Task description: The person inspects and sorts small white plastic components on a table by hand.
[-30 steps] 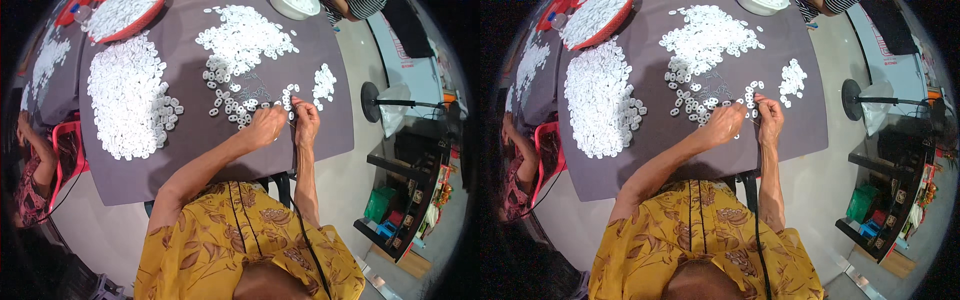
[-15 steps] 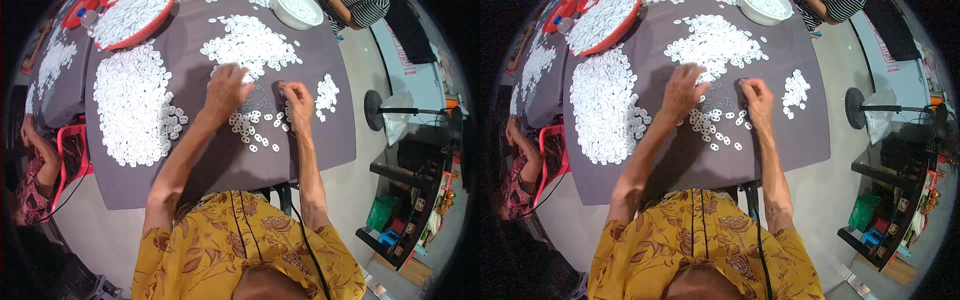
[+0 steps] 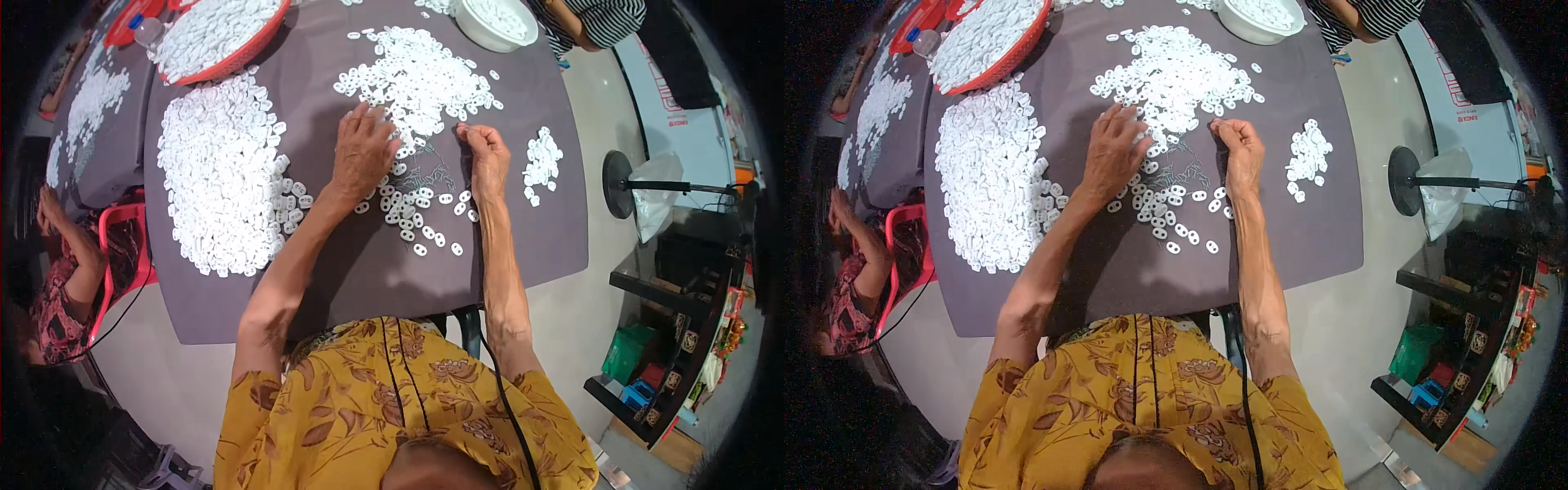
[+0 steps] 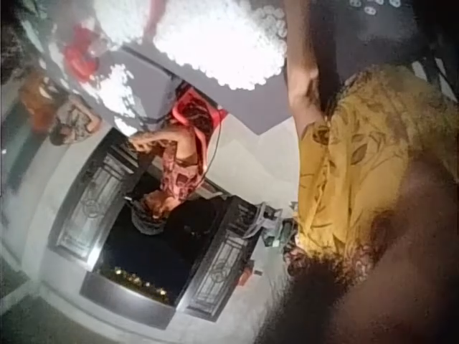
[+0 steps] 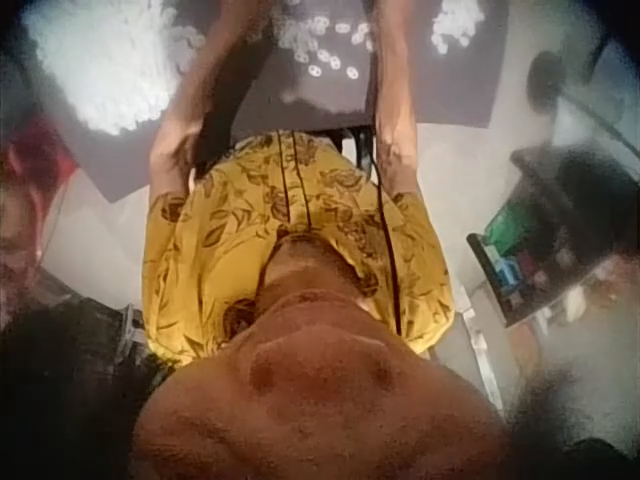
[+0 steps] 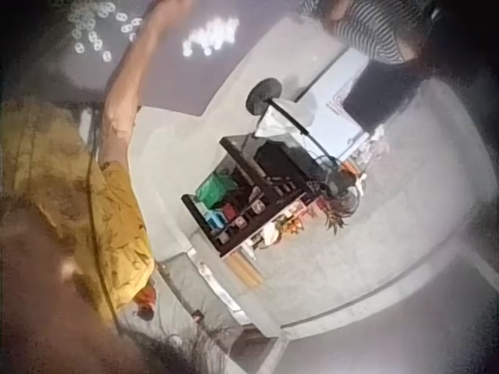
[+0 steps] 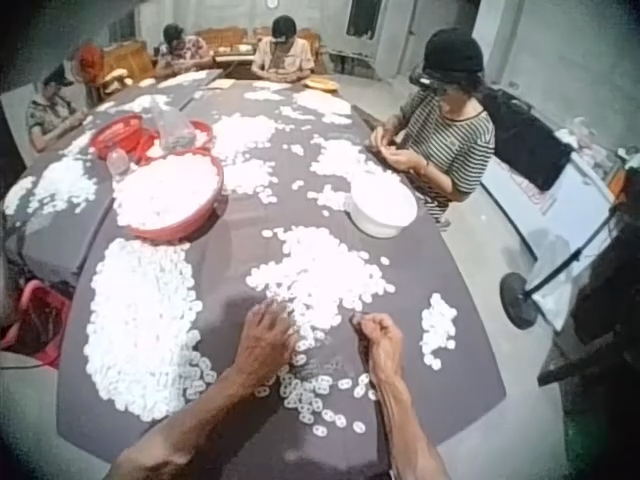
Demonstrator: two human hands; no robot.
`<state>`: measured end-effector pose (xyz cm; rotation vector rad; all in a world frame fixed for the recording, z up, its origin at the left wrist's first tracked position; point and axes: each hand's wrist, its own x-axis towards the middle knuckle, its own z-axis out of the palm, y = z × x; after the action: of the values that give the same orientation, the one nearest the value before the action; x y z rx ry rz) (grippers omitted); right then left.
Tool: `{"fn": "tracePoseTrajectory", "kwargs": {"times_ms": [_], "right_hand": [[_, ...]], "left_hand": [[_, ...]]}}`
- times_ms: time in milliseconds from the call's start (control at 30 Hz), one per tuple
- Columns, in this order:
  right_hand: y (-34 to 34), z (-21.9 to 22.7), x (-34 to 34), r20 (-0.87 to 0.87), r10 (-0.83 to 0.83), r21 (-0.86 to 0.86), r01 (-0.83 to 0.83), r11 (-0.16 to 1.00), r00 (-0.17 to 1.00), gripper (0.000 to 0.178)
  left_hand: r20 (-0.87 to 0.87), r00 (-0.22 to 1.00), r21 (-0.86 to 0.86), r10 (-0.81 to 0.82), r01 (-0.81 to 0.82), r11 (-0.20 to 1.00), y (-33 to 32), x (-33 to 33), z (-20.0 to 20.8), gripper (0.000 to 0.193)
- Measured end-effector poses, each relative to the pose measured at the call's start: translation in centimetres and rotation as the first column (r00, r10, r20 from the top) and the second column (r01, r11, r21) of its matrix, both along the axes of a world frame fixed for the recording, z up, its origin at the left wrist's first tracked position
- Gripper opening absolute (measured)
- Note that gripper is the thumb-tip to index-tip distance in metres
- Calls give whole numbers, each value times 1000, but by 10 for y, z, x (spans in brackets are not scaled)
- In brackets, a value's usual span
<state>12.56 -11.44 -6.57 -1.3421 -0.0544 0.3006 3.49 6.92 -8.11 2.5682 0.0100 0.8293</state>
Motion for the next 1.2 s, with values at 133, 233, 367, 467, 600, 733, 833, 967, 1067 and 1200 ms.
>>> {"fn": "tracePoseTrajectory", "kwargs": {"times_ms": [133, 233, 367, 467, 600, 733, 833, 967, 1067, 1200], "right_hand": [[1, -1, -1, 10, -14, -25, 14, 1000, 1000, 9], [2, -1, -4, 28, -45, -35, 46, 998, 999, 12], [9, -1, -9, 29, -70, -53, 72, 996, 997, 12], [11, -1, -9, 3, -88, -18, 88, 996, 996, 11], [1, -6, -4, -6, -81, 30, 81, 996, 997, 11], [3, -3, -4, -20, -50, 53, 51, 997, 999, 10], [3, -3, -4, -13, -41, 52, 41, 998, 999, 11], [2, -4, -4, 11, -34, 51, 34, 998, 999, 10], [1, -4, -5, 23, -33, 40, 32, 999, 999, 10], [1, -3, -6, 34, -44, 24, 43, 999, 998, 10]], "left_hand": [[1, 999, -12, -49, 49, 999, -2, 2, 3, 27], [4, 997, -14, -79, 79, 997, 2, 36, 12, 35], [85, 996, 77, -30, 23, 997, 11, 89, 10, 46], [-51, 997, 74, -52, 55, 996, 17, 99, -3, 49], [-210, 970, 109, -125, 151, 983, 0, 72, 3, 45], [-128, 988, 134, -83, 100, 986, -10, 27, 11, 43], [-180, 975, 119, -130, 153, 981, -13, 12, 18, 43], [-192, 967, 98, -168, 189, 977, -15, -1, 20, 40], [-47, 976, 58, -213, 216, 975, -2, 27, 23, 38], [-168, 962, -12, -213, 214, 977, 31, 97, 23, 32]]}}
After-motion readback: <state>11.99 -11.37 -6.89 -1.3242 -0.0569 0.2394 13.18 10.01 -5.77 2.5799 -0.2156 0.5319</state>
